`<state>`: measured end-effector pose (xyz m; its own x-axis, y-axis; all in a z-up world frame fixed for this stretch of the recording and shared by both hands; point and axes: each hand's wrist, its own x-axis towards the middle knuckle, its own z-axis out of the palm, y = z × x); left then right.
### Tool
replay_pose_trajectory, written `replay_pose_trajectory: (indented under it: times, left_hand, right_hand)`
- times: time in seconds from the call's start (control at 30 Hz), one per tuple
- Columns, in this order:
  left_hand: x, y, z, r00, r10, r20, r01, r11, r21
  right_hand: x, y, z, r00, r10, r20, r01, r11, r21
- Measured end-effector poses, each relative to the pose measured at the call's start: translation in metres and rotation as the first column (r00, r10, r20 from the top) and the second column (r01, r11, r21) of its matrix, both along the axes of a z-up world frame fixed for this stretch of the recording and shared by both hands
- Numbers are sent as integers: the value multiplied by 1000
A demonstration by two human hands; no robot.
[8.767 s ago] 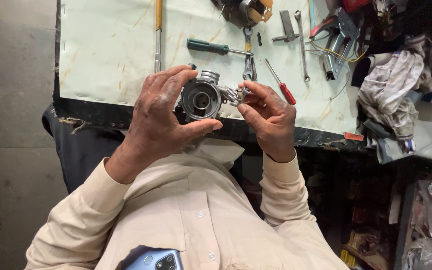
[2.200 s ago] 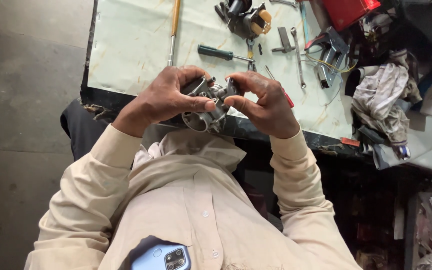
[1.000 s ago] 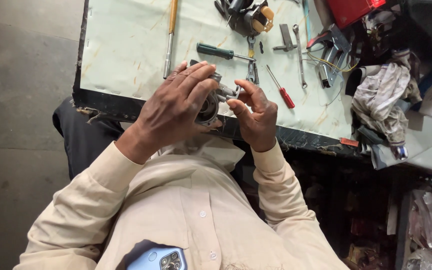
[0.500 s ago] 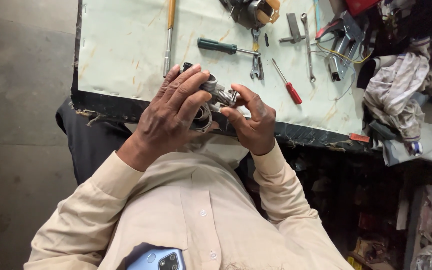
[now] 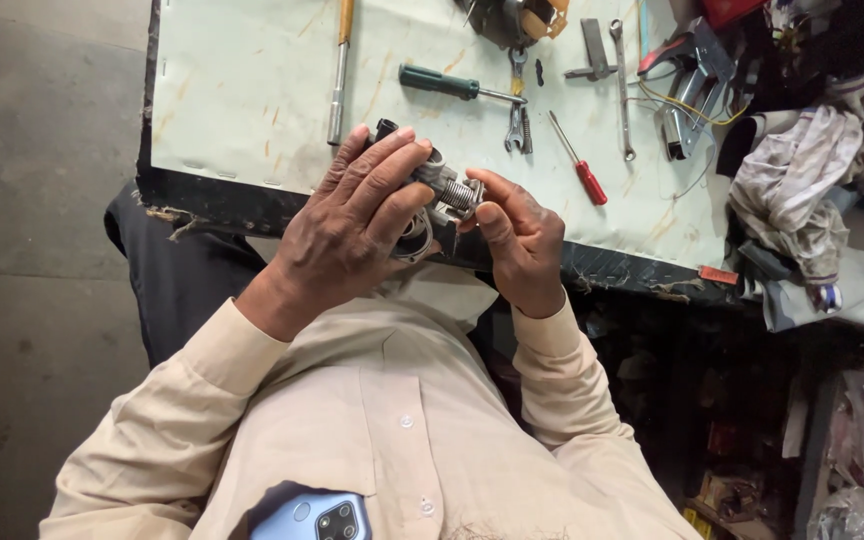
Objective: The recorder is disassembling and inspecting a motorcycle carburetor on a workbench.
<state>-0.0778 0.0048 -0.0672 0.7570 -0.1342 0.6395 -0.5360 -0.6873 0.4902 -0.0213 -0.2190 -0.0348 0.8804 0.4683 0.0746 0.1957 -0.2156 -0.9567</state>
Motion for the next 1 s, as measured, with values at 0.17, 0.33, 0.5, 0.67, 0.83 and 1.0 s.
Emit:
replay_pose_trajectory:
  times: [0.17,0.33,0.5,0.67,0.83,1.0]
  left_hand:
    - [0,-1,-2,1000,-8,-3,8,1000,3]
    - [-2,-1,-2,1000,1,8,-1,1000,-13]
    - [-2,-1,-3,1000,6,13,-7,1000,6]
    - [-1,-1,-1,1000,-20,19,20,1000,-20]
    - [-3,-1,-4,1000,2,7,-1,1000,-25]
    - [-2,-2,-4,1000,-19,7,19,999,-45]
  right_hand:
    - [-3,-2,-1,1000,-17,5,17,1000,21]
    - [-4,1,5,983,65,171,-47,993,-110]
    - [3,2,6,985,51,162,-23,985,-173]
    - [17,2,2,965,45,-259,-45,999,6]
    - [18,9,5,843,79,-532,-1,989,147]
    - [16,8,7,834,43,-550,24,993,115]
